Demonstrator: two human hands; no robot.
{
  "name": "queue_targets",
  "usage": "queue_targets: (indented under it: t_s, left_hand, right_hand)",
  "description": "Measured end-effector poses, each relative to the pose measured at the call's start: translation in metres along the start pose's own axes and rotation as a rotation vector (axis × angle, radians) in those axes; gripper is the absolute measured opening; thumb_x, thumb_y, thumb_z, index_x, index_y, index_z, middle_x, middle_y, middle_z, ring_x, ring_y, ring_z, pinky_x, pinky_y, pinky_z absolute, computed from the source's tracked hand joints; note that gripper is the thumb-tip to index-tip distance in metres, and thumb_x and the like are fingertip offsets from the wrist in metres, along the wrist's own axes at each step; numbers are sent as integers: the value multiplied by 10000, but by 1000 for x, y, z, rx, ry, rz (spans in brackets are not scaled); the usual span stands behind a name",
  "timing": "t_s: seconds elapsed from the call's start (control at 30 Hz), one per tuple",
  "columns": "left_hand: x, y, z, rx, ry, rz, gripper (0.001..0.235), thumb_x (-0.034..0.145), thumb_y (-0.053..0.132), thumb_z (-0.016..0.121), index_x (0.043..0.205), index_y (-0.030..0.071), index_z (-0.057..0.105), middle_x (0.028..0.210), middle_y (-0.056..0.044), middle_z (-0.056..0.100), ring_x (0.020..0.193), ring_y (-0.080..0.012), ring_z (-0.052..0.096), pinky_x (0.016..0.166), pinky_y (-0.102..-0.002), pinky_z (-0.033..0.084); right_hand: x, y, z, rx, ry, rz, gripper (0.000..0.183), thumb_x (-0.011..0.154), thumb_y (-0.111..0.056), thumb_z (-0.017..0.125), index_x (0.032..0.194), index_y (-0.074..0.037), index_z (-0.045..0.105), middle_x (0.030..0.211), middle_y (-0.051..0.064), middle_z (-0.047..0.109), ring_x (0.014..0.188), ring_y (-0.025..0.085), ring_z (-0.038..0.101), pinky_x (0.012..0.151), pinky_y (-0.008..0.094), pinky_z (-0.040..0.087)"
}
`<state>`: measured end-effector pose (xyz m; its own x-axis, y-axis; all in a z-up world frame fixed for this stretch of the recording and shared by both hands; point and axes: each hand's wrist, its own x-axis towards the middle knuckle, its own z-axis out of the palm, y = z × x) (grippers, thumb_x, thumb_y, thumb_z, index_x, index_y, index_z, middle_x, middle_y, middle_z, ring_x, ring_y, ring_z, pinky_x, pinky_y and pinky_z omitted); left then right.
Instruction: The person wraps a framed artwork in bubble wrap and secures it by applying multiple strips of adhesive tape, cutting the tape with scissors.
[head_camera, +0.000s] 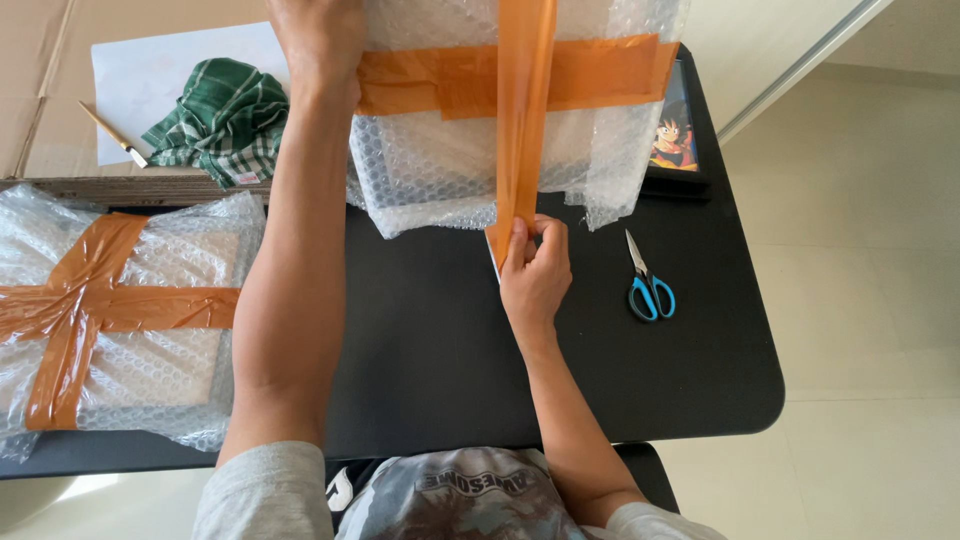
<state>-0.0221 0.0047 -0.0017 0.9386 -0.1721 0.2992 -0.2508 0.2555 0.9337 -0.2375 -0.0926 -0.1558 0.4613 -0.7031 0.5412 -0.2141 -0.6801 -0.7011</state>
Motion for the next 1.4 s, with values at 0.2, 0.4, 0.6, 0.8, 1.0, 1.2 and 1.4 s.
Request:
queue_targets:
  t_s: [0.2, 0.4, 0.6, 0.8, 1.0, 1.2, 1.4]
  left_hand:
    - [1, -1, -2, -42, -61, -118, 235, 676, 195, 662, 904, 165, 611, 882, 20, 678, 805, -122, 662, 642, -302, 605]
    - [-18, 33, -6, 154, -103, -483, 486, 636, 456, 670, 1030, 176, 614, 985, 43, 719, 888, -84, 708, 748, -250, 619]
    - [-45, 21, -14, 200, -457, -792, 564, 775, 539, 536, 1059, 55, 593, 879, -44, 694, 689, -143, 677, 588, -275, 574]
    - [-68, 11, -25, 762, -716, -270, 924, 792, 654, 372, 1456, 49, 159, 1526, -150, 232, 1397, -292, 249, 1089, -423, 223]
    - [-134, 80, -56, 380, -1057, 367, 813, 807, 607, 373, 1326, -18, 402, 1401, -214, 450, 1322, -370, 443, 1068, -522, 371]
    - [-207, 69, -53, 1195, -753, 772, 790, 692, 332, 662, 1421, 210, 384, 1317, -59, 490, 1101, -275, 481, 857, -405, 379]
    - [-162, 51, -58, 1172, -792, 644, 515, 840, 265, 634, 1343, 254, 525, 959, 35, 631, 545, -219, 633, 406, -363, 480]
  right_hand:
    - [8, 17, 2, 57, -56, -16, 269, 998, -329, 438, 1062, -74, 497, 907, 101, 584, 818, 329, 642, 623, 387, 506]
    - [6, 38, -25, 413, -302, -163, 341, 984, -278, 439, 698, -101, 380, 604, -10, 339, 529, 81, 336, 505, 285, 262]
    - [-11, 2, -74, 409, 26, -329, 318, 915, -307, 580, 897, 9, 608, 866, 71, 606, 861, 184, 589, 793, 323, 455]
    - [-17, -21, -109, 410, 87, -122, 479, 937, -440, 485, 625, -90, 383, 534, -55, 329, 517, 49, 309, 498, 245, 261]
    - [-4, -52, -123, 425, -57, 66, 386, 983, -333, 436, 673, -116, 360, 597, -58, 332, 572, 55, 301, 548, 232, 264]
    - [5, -71, -121, 493, -359, 177, 276, 961, -286, 492, 757, -102, 478, 633, -50, 429, 575, 37, 381, 510, 202, 311]
    - [16, -83, -108, 295, -484, 96, 220, 923, -284, 535, 928, -69, 581, 683, -11, 563, 570, 59, 494, 500, 212, 381]
